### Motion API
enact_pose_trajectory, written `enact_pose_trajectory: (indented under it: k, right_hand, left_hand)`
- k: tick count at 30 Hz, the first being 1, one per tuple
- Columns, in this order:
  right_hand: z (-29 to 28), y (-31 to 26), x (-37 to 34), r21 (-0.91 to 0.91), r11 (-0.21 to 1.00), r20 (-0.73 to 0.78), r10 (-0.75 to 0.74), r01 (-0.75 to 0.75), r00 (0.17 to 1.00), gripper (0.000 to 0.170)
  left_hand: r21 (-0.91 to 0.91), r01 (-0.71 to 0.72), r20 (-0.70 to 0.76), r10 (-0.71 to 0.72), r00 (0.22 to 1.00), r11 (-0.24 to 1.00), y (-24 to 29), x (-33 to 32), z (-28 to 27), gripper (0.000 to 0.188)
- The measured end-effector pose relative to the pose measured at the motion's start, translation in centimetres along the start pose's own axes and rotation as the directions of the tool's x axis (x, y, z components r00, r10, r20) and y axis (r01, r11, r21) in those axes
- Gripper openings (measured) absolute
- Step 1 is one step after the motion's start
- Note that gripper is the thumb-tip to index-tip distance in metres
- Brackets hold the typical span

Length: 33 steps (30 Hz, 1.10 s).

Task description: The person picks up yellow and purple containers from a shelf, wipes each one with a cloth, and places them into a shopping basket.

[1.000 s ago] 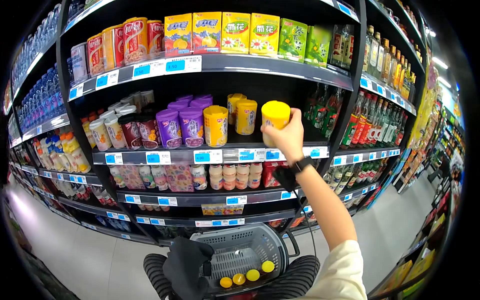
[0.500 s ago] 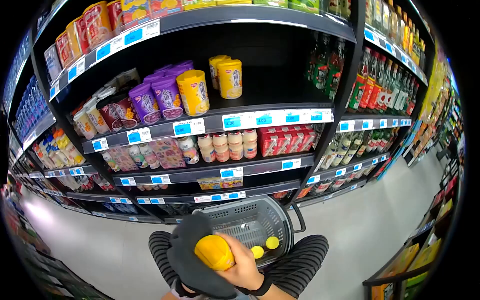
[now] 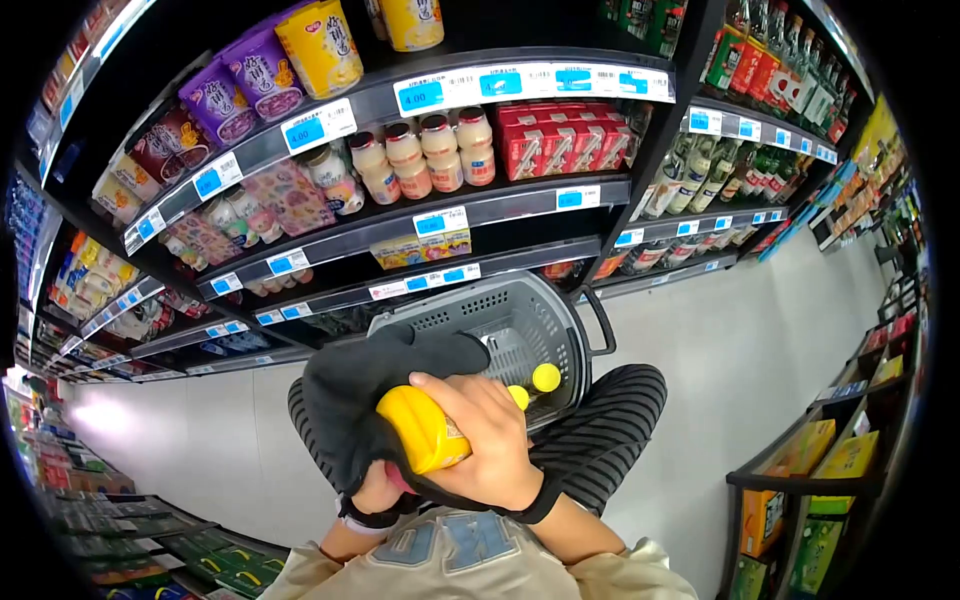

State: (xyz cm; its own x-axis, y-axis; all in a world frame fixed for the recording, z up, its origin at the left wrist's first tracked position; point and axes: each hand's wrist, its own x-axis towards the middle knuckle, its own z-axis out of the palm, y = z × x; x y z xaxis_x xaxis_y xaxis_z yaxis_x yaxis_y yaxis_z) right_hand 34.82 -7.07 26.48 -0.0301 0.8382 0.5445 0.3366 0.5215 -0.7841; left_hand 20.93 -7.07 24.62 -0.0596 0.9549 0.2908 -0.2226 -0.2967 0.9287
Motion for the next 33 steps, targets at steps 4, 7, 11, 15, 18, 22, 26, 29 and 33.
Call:
enact_pose_trajectory:
  k: [4, 7, 11, 15, 18, 22, 26, 29, 33]
  right_hand:
    - [-0.3, 0.4, 0.0, -0.063, 0.988, 0.018, -0.139, 0.140, 0.990, 0.070]
    - [-0.3, 0.4, 0.0, -0.051, 0.987, 0.035, -0.149, 0.151, 0.988, 0.072]
    - [0.0, 0.6, -0.5, 0.068, 0.996, 0.039, 0.052, -0.054, 0.998, 0.078]
    - [0.0, 0.9, -0.3, 0.038, 0.996, 0.027, 0.084, -0.085, 0.996, 0.081]
    - [-0.2, 0.8, -0.2, -0.028, 0.998, 0.054, 0.056, -0.055, 0.997, 0.081]
    - [-0.3, 0.5, 0.0, -0.179, 0.982, 0.066, -0.047, 0.058, 0.997, 0.078]
    - [-0.6, 0.9, -0.1, -0.131, 0.989, 0.086, -0.055, 0.066, 0.995, 0.079]
    - [-0.6, 1.0, -0.2, -0.113, 0.991, 0.128, -0.060, 0.075, 0.990, 0.075]
    - [-0.7, 2.0, 0.5, -0.270, 0.957, 0.286, -0.027, 0.108, 0.958, 0.075]
  left_hand:
    - [-0.117, -0.011, -0.017, 0.009, 1.000, 0.993, 0.0, 1.2, -0.2, 0.041]
    - [-0.166, -0.006, 0.032, 0.012, 0.999, 0.986, -0.1, 1.5, -0.7, 0.041]
    - [-0.209, 0.194, -0.025, -0.204, 0.979, 0.958, -0.9, -0.9, -0.5, 0.042]
    - [-0.155, 0.232, 0.078, -0.222, 0.972, 0.960, -0.5, -1.3, 0.3, 0.044]
    - [-0.112, 0.235, 0.103, -0.224, 0.969, 0.966, -0.5, -1.2, 0.1, 0.043]
    - [-0.084, 0.216, 0.096, -0.208, 0.973, 0.973, -0.5, -0.6, -0.6, 0.042]
    - [-0.082, 0.197, 0.092, -0.189, 0.978, 0.977, -0.6, 1.2, -1.4, 0.042]
    - [-0.069, 0.197, 0.114, -0.188, 0.975, 0.978, -0.9, 2.0, -1.5, 0.041]
    - [-0.020, 0.215, 0.140, -0.210, 0.968, 0.976, -1.2, 1.2, -1.6, 0.041]
